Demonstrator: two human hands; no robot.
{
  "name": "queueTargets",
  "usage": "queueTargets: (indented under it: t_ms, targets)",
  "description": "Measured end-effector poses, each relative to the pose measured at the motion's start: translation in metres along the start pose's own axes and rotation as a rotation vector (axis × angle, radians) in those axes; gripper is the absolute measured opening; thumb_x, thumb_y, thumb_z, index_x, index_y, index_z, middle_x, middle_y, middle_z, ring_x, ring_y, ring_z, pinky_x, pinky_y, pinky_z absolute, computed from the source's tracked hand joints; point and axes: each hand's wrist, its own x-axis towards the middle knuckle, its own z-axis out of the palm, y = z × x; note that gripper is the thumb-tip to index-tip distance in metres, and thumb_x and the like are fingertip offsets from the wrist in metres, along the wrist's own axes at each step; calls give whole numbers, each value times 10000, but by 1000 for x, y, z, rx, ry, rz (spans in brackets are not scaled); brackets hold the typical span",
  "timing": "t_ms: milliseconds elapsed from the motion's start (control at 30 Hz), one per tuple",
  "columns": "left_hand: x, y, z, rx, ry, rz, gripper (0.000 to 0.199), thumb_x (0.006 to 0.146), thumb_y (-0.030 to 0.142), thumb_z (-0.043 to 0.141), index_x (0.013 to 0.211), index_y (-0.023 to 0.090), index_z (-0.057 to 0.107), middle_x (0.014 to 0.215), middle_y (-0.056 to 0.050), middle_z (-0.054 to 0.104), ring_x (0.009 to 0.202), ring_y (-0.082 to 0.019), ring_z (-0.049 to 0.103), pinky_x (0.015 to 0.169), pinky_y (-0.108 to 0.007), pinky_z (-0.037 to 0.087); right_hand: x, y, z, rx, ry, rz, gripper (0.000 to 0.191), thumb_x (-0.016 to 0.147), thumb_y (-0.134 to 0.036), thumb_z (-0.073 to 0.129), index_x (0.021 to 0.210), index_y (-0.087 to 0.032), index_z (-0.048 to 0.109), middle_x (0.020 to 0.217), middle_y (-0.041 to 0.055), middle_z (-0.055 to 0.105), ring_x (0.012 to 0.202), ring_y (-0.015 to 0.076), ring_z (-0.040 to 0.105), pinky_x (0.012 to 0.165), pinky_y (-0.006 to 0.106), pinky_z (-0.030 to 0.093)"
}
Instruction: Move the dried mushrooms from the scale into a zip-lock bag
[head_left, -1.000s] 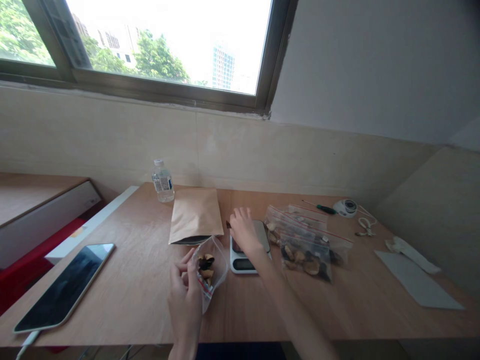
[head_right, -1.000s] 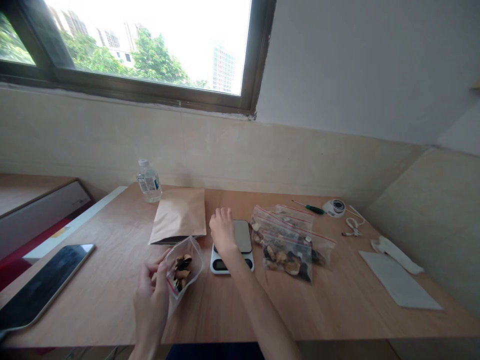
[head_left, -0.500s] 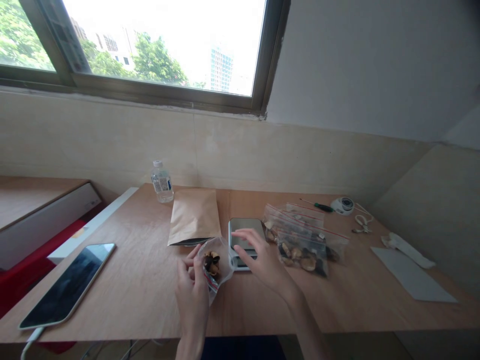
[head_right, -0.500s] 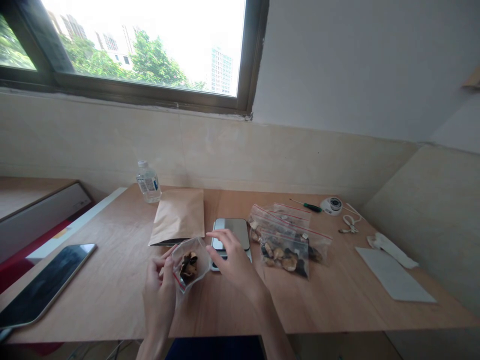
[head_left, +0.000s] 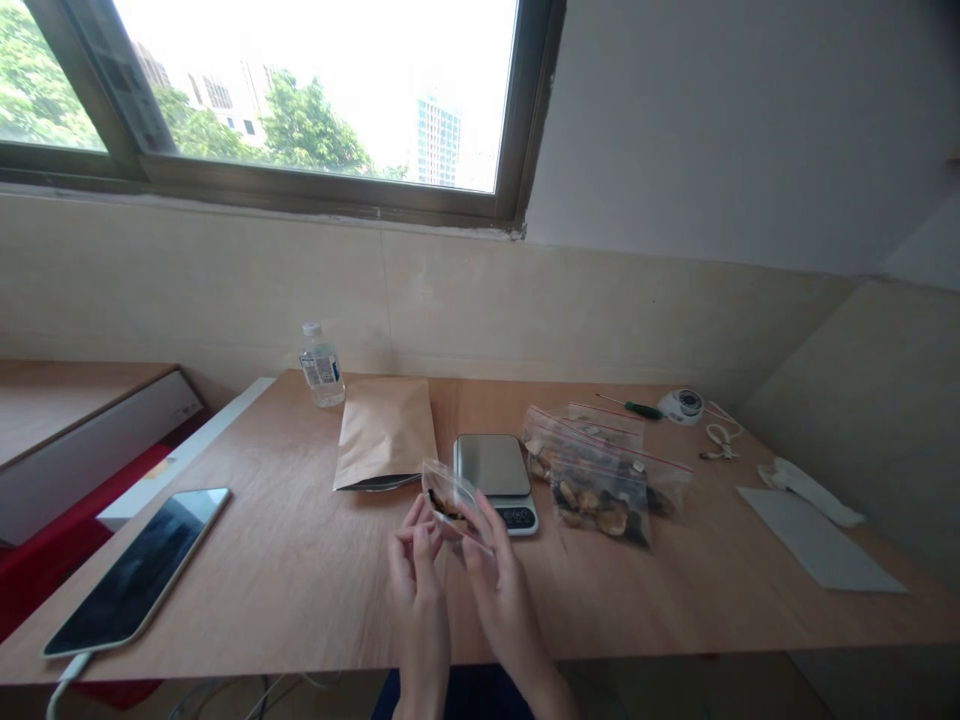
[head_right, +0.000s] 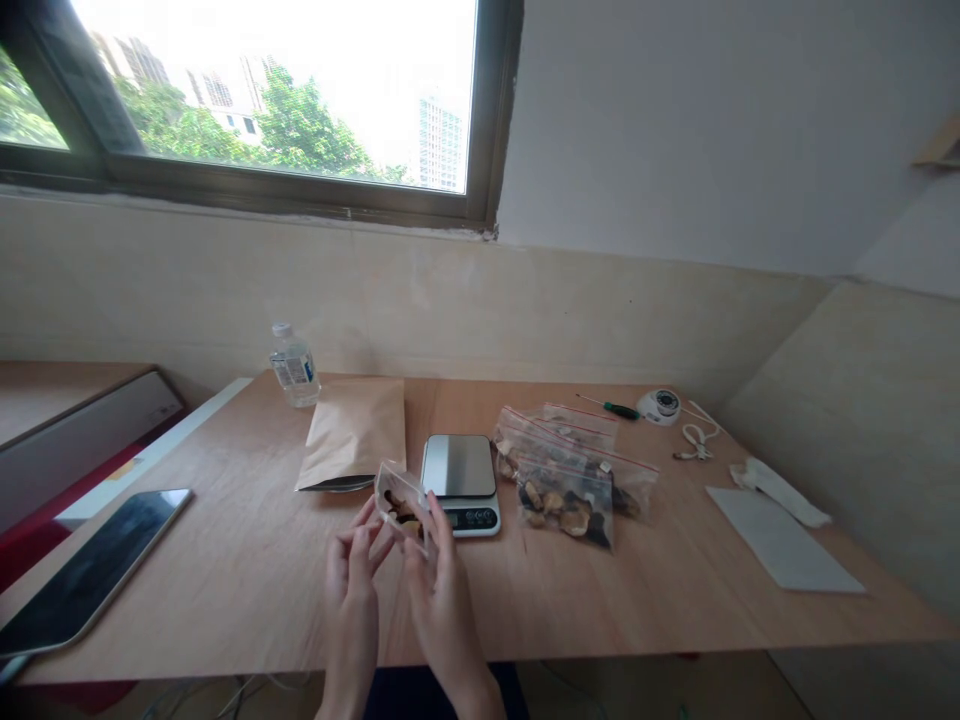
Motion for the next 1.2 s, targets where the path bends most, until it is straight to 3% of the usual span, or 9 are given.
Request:
queueTargets:
  t_ms: [100,200,267,400,533,667,800,1200]
  targets:
    - [3,-7,-6,108,-19,112,331,830,506,494,940,195,532,1326,-121,508,1171,-257,535,977,-415,435,4,-4,-11,9,60,28,453,896,-528,429,1133,-204,640,1188,105,642,1169,244,557,1037,396,399]
    - [14,-14,-13,171,17,147,438,804,491,549,1133,206,500,1374,-116,456,1238,-247,469,1012,-391,402,5,4,-25,103,75,71,475,858,-577,471,1022,-189,692,1055,112,698,1072,262,618,1000,419,426]
    - [23,-19,-17,142,-50,83,481,793,492,566,1171,199,511,1300,-107,528,1205,-238,500,986,-356,423,6,14,-34,152,61,94,485,851,-589,475,991,-183,700,1016,112,707,1035,261,635,981,426,438]
    - [37,-29,-19,36,-222,-7,416,756,511,607,991,169,631,955,-55,673,899,-194,633,779,-271,501,12,32,-52,119,106,120,532,838,-627,457,984,-175,696,1011,118,707,1034,272,630,965,437,443]
    - [42,-38,-16,59,-250,-49,399,725,511,643,861,136,657,719,-19,633,658,-144,587,602,-226,465,17,41,-62,17,233,126,530,820,-646,460,889,-178,698,909,112,721,897,262,668,859,381,500]
    - [44,-46,-16,36,-212,-20,335,718,472,670,771,143,632,677,4,601,633,-122,547,596,-205,429,17,47,-63,-38,411,106,446,772,-611,560,804,-178,661,754,77,704,716,226,662,694,320,519]
    - [45,-49,-19,24,-208,-22,277,752,422,659,772,151,609,672,10,589,646,-116,536,618,-197,422,16,50,-63,-28,515,60,395,724,-563,639,791,-174,634,695,42,667,670,194,628,615,276,500]
    - [48,-53,-21,88,-204,1,313,751,446,647,873,158,656,785,-29,666,757,-169,595,693,-241,463,18,58,-68,-19,556,35,450,776,-599,549,832,-163,644,690,42,650,578,165,574,545,262,466]
